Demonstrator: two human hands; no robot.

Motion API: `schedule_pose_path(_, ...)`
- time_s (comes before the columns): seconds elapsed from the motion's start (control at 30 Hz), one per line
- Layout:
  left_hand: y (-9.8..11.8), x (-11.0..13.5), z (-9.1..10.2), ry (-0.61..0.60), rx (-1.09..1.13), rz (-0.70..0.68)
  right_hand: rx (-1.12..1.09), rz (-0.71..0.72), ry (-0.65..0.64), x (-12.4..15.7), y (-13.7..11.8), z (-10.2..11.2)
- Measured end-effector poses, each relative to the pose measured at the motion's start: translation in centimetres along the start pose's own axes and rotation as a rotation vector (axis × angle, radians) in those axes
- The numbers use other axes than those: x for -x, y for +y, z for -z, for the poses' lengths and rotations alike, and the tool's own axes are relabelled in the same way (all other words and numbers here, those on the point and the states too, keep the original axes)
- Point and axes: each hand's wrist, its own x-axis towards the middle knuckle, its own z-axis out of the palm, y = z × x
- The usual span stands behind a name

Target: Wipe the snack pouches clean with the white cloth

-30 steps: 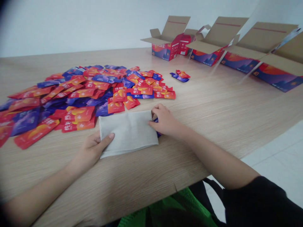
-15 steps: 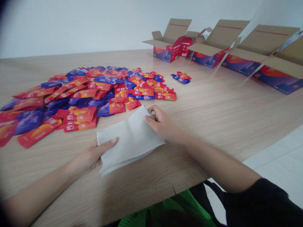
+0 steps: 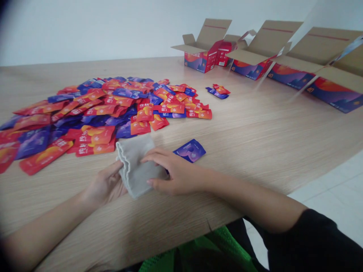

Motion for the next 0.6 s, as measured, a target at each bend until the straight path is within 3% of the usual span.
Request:
schedule_pose_path(0.13,0.3,0.2,-0.3,-0.022,0.027,-0.024,0.090,0.025,-0.069,-0.2,0.2,-0.3)
schedule_pose_path(0.23,-0.2,0.3,-0.7,0.037,-0.081,-0.080,0.126,0.037,-0.096,-0.1,0.2,-0.3)
schedule_pose_path(0.47,-0.8,0.0,-1.6,0.246,-0.071,-0.155,0.081,0.053,0.228,0.0,0.5,0.3)
schedule_pose_path(0.6,-0.8,0.1,-1.7,0.221,-0.065,-0.167,-0.089,-0.225,0.320,-0.1,0.9,0.6)
